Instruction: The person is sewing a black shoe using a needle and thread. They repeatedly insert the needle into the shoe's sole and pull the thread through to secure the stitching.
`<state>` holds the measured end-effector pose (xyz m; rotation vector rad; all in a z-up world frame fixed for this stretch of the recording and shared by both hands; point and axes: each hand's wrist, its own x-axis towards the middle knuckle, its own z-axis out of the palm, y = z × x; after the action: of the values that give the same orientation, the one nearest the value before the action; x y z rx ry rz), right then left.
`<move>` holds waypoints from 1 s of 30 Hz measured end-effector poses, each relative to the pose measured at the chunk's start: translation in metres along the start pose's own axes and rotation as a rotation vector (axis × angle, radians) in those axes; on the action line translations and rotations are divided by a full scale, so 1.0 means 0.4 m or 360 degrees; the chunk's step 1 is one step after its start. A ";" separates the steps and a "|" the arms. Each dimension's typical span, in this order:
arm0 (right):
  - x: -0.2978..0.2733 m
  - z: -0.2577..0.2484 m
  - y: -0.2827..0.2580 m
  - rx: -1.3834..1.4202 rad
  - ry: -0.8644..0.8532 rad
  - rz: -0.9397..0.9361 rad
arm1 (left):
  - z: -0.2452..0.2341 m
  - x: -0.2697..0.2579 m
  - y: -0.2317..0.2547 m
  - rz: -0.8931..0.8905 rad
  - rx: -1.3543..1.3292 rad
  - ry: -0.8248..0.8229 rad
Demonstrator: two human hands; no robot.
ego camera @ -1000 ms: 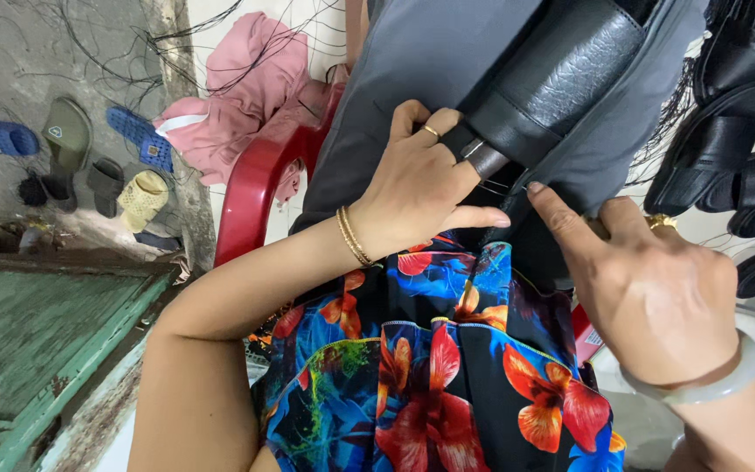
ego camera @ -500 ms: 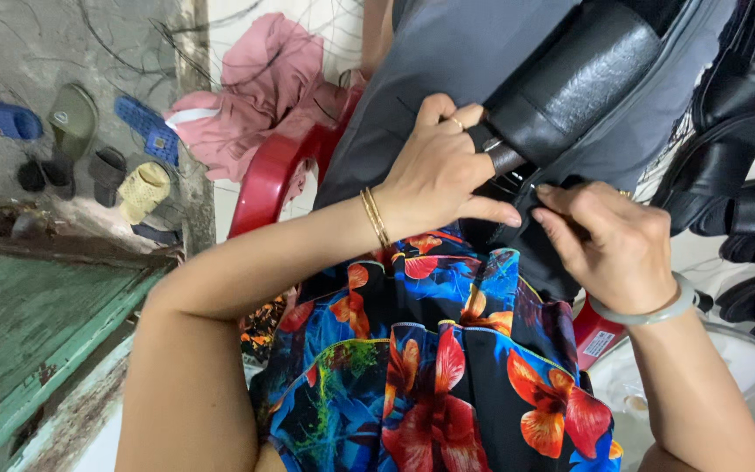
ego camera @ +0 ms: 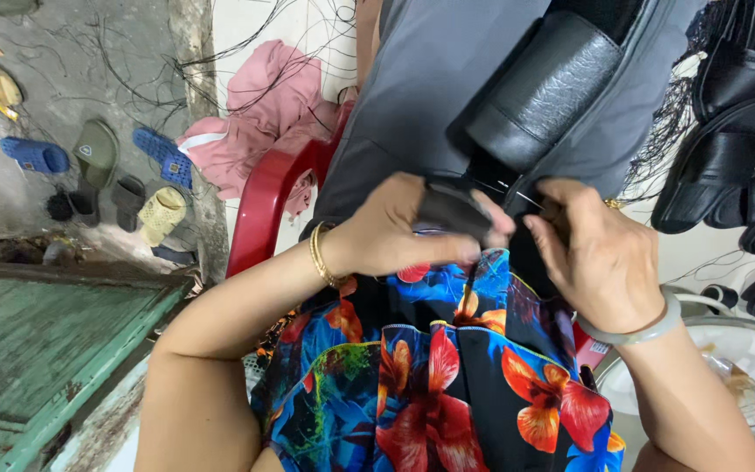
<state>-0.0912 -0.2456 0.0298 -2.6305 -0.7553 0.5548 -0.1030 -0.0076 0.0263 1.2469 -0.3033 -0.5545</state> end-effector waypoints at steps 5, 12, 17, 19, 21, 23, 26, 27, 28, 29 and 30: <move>-0.021 0.030 0.023 -0.0273 0.0221 -0.0133 | 0.011 0.013 -0.053 0.0290 0.0561 0.0405; -0.017 0.031 0.021 -0.0362 0.0281 -0.0189 | 0.007 -0.016 -0.156 0.0385 0.1933 0.0497; -0.010 0.031 0.012 -0.0368 0.0262 -0.0203 | 0.033 0.007 -0.154 -0.0120 0.1634 0.0364; -0.008 0.034 0.012 -0.0362 0.0278 -0.0202 | 0.025 0.018 -0.159 0.0019 0.1648 0.0266; -0.008 0.034 0.011 -0.0350 0.0288 -0.0200 | 0.023 0.021 -0.157 0.0148 0.1655 0.0164; -0.009 0.030 0.011 -0.0356 0.0293 -0.0207 | 0.024 0.020 -0.148 0.0321 0.1513 -0.0040; -0.010 0.029 0.015 -0.0327 0.0296 -0.0211 | 0.002 0.007 -0.147 0.0320 0.1716 -0.0158; -0.012 0.030 0.016 -0.0323 0.0296 -0.0207 | 0.001 0.007 -0.143 0.0318 0.1715 -0.0163; -0.011 0.032 0.017 -0.0342 0.0288 -0.0201 | 0.000 0.006 -0.140 0.0126 0.1619 0.0053; -0.011 0.033 0.018 -0.0360 0.0280 -0.0196 | -0.002 0.005 -0.136 -0.0063 0.1515 0.0266; -0.010 0.034 0.017 -0.0359 0.0280 -0.0199 | -0.010 -0.003 -0.133 -0.0065 0.1515 0.0268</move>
<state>-0.0977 -0.2503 0.0164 -2.7639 -0.9668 0.2107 -0.1144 -0.0150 -0.0253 2.2090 -0.4188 -0.3270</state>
